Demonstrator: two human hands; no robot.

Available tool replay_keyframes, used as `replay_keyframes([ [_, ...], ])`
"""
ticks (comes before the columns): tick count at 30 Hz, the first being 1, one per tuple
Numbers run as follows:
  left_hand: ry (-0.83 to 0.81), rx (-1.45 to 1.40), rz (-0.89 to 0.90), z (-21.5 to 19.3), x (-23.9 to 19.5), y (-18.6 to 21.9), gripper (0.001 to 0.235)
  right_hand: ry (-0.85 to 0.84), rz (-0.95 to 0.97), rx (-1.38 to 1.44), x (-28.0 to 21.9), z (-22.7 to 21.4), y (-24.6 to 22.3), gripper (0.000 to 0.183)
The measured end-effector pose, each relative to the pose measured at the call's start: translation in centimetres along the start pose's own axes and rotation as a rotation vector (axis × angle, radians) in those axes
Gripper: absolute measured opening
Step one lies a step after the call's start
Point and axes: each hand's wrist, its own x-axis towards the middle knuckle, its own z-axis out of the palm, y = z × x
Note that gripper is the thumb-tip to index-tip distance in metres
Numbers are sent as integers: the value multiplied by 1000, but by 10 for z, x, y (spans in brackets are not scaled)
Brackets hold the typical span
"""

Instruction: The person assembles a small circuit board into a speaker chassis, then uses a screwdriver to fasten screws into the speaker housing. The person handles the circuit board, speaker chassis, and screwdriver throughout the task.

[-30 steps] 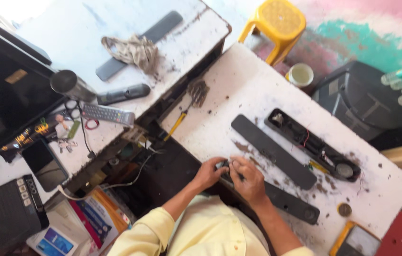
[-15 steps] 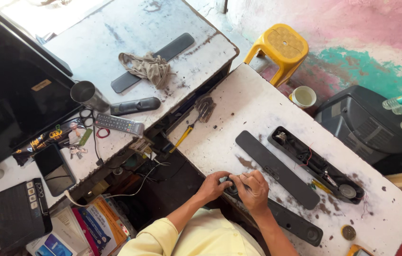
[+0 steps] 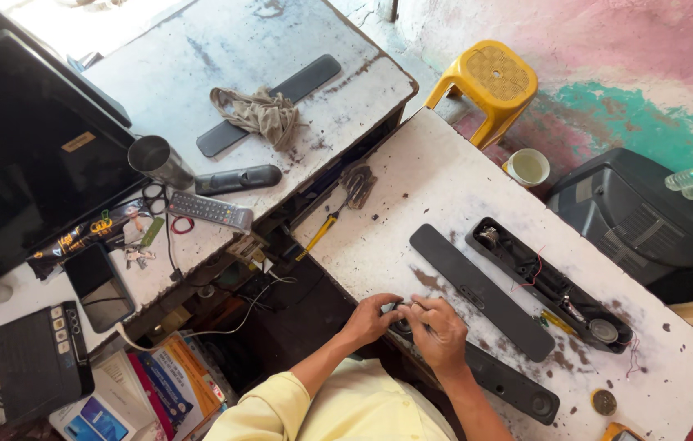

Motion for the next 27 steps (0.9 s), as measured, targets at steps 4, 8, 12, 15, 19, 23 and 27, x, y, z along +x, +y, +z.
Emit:
replay_keyframes([
  [4, -49, -9, -125, -1, 0, -2, 40, 1, 15, -67, -2, 1, -1, 27],
  [8, -16, 10, -67, 0, 2, -3, 39, -14, -66, 12, -4, 3, -2, 22],
  [12, -34, 12, -73, 0, -3, -1, 40, 23, 14, -43, -5, 7, 0, 28],
  [15, -39, -12, -116, -4, -2, 4, 42, -2, -44, -25, -5, 5, -2, 24],
  [19, -37, -2, -113, -4, -3, 8, 40, 29, 1, 9, -7, 6, -4, 22],
  [23, -32, 2, -90, -3, -5, 6, 40, 31, -4, -86, -6, 8, -4, 26],
  [27, -39, 16, -61, -2, -1, 2, 40, 9, -26, -33, -2, 6, -5, 23],
])
